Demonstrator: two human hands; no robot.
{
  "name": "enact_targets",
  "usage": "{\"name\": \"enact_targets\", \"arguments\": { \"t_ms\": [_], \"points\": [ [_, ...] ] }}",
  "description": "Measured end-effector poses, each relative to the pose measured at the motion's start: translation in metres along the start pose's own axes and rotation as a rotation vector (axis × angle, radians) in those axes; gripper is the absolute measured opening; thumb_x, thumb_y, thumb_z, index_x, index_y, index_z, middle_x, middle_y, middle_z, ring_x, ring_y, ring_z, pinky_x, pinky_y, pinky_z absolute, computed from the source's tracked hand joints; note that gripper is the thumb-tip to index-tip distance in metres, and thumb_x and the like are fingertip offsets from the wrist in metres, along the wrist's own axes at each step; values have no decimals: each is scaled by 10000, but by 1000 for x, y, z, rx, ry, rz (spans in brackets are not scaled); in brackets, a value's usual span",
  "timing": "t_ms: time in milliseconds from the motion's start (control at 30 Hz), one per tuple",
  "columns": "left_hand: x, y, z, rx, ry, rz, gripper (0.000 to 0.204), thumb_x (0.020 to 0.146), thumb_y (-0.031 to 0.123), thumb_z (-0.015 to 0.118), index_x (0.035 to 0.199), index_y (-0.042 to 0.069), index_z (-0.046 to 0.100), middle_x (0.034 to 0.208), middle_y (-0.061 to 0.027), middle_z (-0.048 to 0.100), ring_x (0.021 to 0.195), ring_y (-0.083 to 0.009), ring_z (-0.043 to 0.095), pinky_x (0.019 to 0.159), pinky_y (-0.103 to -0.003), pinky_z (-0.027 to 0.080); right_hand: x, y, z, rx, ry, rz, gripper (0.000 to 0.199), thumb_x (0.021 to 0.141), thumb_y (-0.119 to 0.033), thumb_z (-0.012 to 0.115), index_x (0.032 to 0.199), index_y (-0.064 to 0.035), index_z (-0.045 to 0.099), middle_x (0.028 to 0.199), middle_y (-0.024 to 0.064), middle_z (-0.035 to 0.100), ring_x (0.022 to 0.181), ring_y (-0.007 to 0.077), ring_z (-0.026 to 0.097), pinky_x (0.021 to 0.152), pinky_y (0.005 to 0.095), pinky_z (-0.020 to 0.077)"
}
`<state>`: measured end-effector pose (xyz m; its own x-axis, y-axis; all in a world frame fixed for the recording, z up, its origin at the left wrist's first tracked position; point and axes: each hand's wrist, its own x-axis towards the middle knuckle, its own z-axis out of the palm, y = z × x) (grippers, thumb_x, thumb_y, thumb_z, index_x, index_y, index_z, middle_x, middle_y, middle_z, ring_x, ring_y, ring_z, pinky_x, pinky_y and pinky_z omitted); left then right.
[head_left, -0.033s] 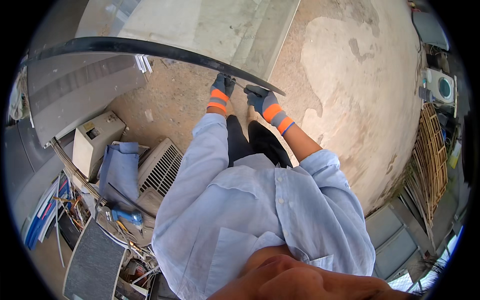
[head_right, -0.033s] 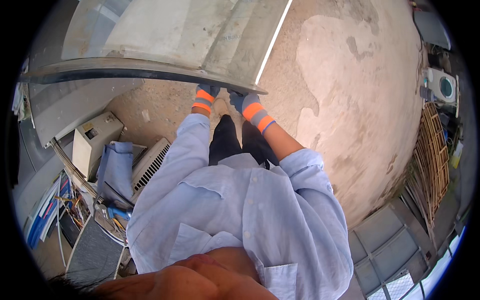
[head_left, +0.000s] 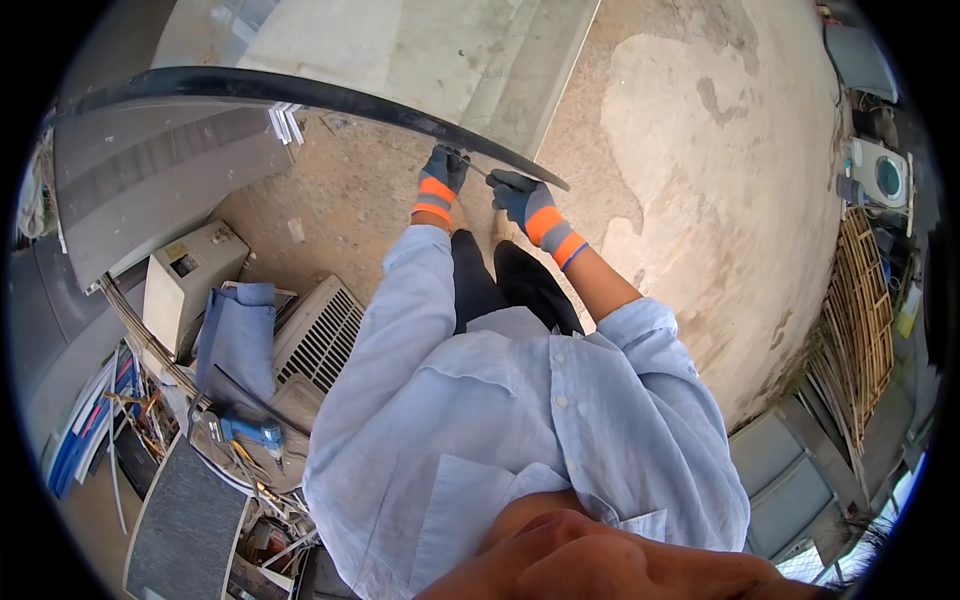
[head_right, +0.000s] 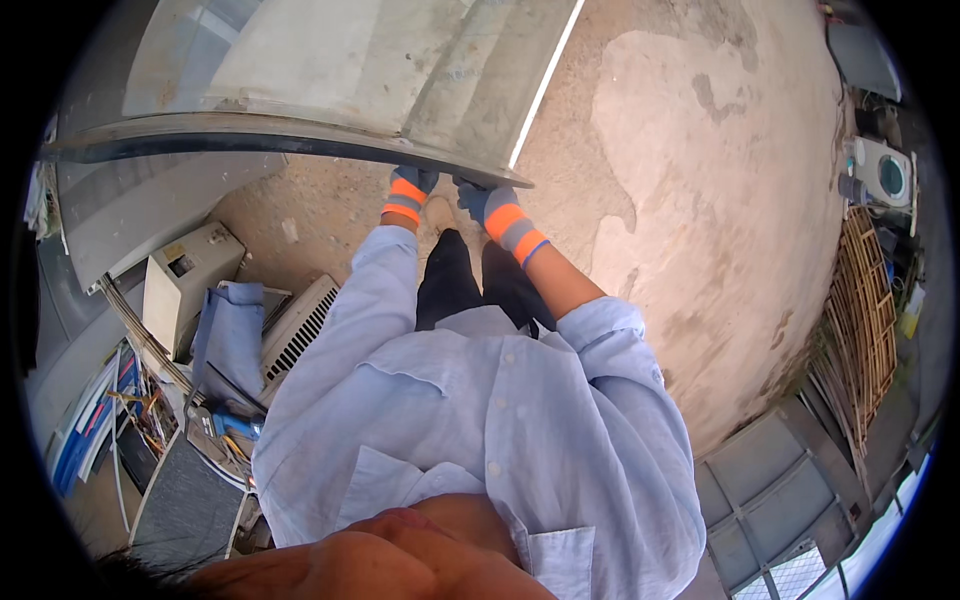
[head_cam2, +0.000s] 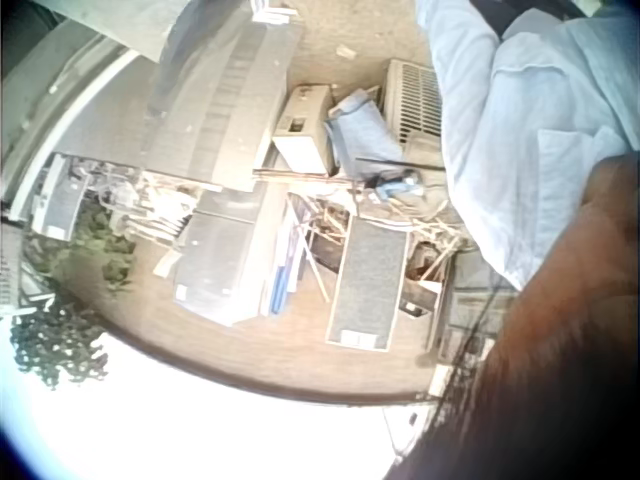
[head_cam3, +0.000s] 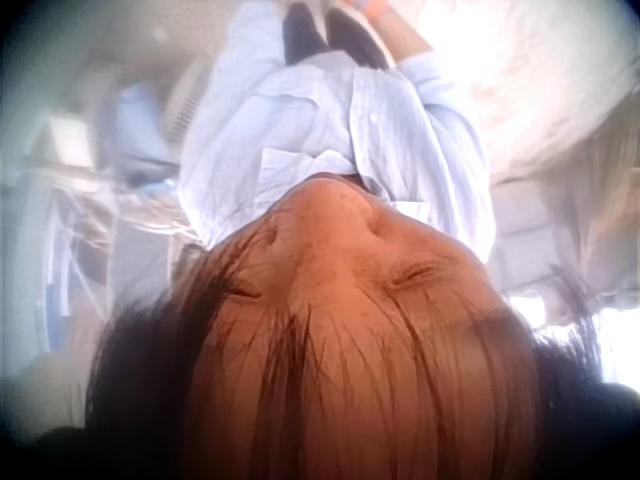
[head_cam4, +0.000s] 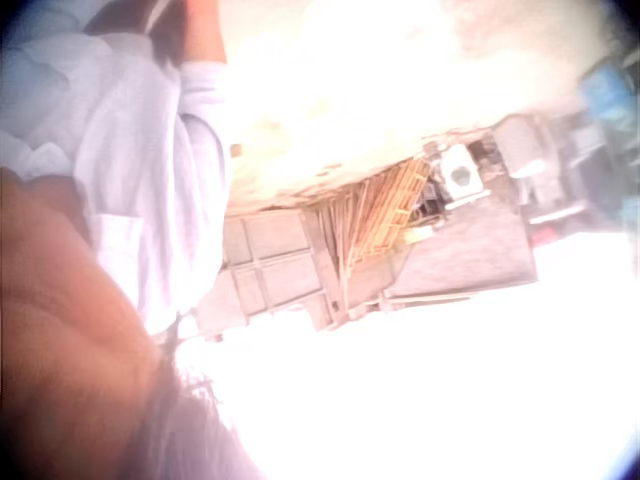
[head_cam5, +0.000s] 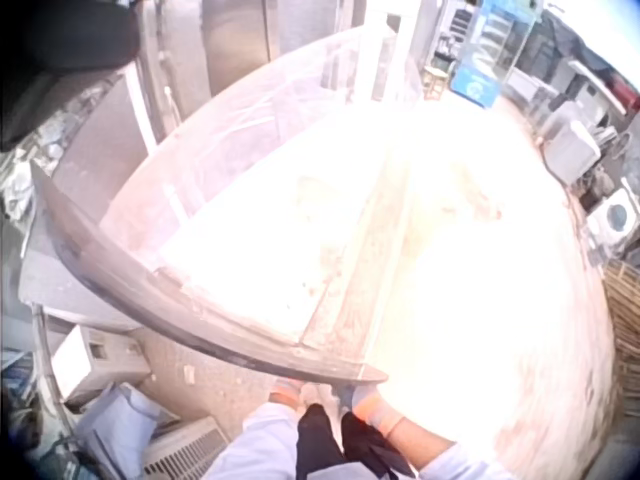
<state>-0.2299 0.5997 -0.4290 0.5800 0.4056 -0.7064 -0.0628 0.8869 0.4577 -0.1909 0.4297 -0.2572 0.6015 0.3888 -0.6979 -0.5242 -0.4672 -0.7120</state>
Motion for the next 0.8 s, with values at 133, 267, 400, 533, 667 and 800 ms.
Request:
{"name": "enact_targets", "arguments": {
  "t_ms": [133,267,400,533,667,800],
  "points": [
    [20,-2,-11,-72,-31,-85,185,1018,205,575,858,115,600,716,-32,550,661,-180,518,885,-496,534,-10,-7,0,-808,95,-370,361,978,-208,552,1327,-154,623,1125,165,718,942,328,699,748,429,542],
    [30,-8,-21,-45,29,-100,123,1016,202,580,918,140,618,784,-24,599,709,-175,569,944,-525,514,-17,-14,-3,-1150,7,-349,463,992,-262,514,1452,-254,472,977,191,676,895,394,653,765,502,520],
    [28,-12,-20,-115,5,-91,84,1017,218,589,973,159,630,855,-5,640,760,-168,608,960,-563,505,-11,-3,-14,-1089,1,-362,418,983,-260,525,1401,-238,517,963,188,683,868,397,657,747,500,523],
    [24,-7,-18,-78,-18,-142,72,1011,235,608,996,171,639,906,6,660,803,-168,626,953,-592,510,5,26,-20,-1060,81,-435,399,970,-259,543,1369,-229,542,924,183,693,845,401,660,742,502,524],
    [19,-3,-17,-81,-33,-120,91,1003,249,627,1015,161,645,953,-5,673,869,-171,653,927,-525,554,22,46,-25,-1052,100,-447,392,962,-254,552,1353,-221,558,893,186,697,848,401,661,746,504,525],
    [14,-8,-15,-89,-19,-67,123,991,229,651,1070,135,648,1000,-32,688,916,-192,670,876,-427,602,24,49,-25,-991,96,-546,382,955,-245,564,1332,-194,585,972,194,713,860,397,668,770,482,537]
  ]
}}
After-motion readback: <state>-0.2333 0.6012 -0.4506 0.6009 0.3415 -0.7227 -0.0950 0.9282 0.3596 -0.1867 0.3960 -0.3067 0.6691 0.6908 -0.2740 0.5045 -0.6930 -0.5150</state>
